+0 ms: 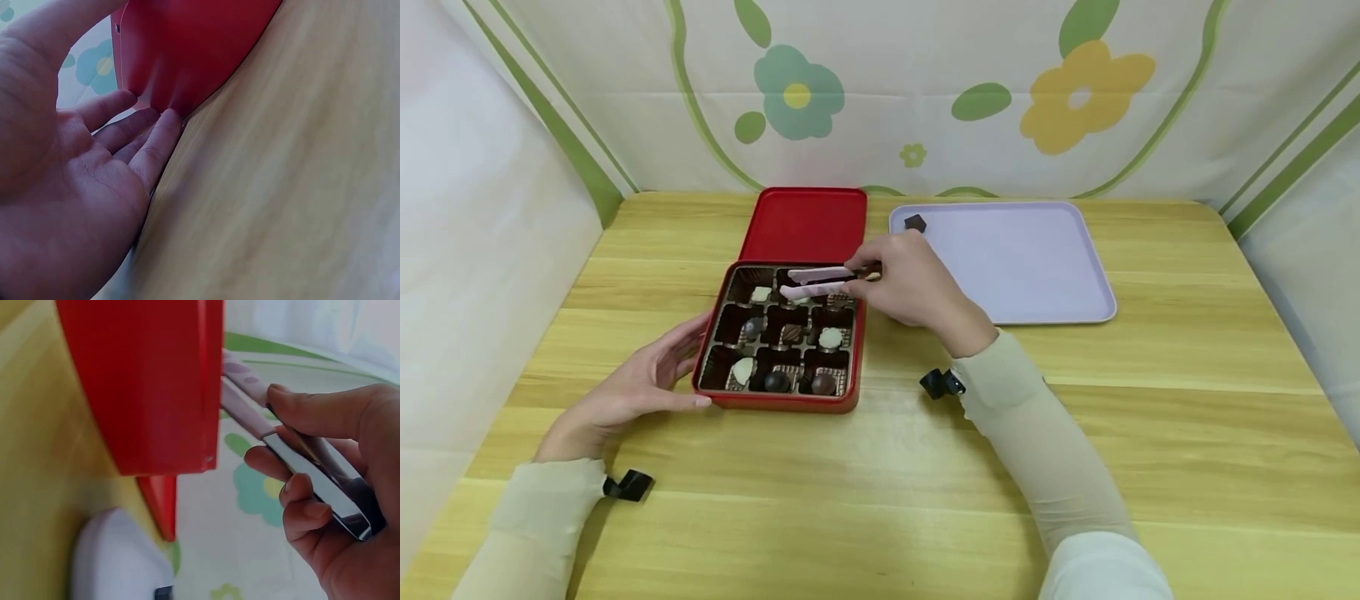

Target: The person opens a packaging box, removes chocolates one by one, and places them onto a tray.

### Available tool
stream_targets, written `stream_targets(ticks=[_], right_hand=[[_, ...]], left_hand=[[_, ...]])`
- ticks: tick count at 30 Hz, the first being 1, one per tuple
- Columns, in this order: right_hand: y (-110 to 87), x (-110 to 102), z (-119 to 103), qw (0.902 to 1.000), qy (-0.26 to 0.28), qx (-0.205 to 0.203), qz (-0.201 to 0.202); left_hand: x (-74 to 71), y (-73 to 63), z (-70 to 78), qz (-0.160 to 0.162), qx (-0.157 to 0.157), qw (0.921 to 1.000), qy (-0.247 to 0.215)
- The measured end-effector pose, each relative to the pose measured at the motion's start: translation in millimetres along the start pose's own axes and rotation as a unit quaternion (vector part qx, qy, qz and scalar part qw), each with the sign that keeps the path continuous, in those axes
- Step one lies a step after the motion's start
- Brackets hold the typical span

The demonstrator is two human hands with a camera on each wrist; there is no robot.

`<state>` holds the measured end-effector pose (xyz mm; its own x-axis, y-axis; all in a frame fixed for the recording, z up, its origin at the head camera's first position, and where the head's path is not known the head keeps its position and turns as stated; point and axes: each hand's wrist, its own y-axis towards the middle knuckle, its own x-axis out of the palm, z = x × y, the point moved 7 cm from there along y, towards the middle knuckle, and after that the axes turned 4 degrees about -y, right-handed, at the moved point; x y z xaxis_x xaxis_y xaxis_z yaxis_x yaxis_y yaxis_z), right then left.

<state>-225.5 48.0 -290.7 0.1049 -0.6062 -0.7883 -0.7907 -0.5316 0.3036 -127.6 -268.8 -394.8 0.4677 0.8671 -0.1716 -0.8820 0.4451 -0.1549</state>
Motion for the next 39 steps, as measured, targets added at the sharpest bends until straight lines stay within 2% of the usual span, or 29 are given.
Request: stream_targets(ticks=[10, 18, 24, 33, 39], right_hand=[[14.7, 2.7, -23.2, 0.9951, -0.082, 0.006, -0.054], [22.4, 9.0, -32.9, 0.989, -0.11, 0.037, -0.091], [27.0, 11.6, -32.5, 0.9887, -0.1, 0.059, -0.095], [26.8, 13.8, -29.0, 0.9911, -0.077, 0.057, -0.092], [27.4, 6.8, -34.7, 0.9881, -0.11, 0.065, -0.086]], left_hand=[[0.1, 0.0, 0.3, 0.0, -0.002, 1.0, 0.002], [0.5, -0.4, 1.1, 0.0, -0.003, 1.0, -0.008], [-1.1, -0.4, 0.7, 0.001, 0.0, 1.0, -0.005], [0.1, -0.2, -0.5, -0.003, 0.003, 1.0, -0.006], [-2.2, -1.0, 0.1, 0.001, -0.001, 1.0, 0.0]])
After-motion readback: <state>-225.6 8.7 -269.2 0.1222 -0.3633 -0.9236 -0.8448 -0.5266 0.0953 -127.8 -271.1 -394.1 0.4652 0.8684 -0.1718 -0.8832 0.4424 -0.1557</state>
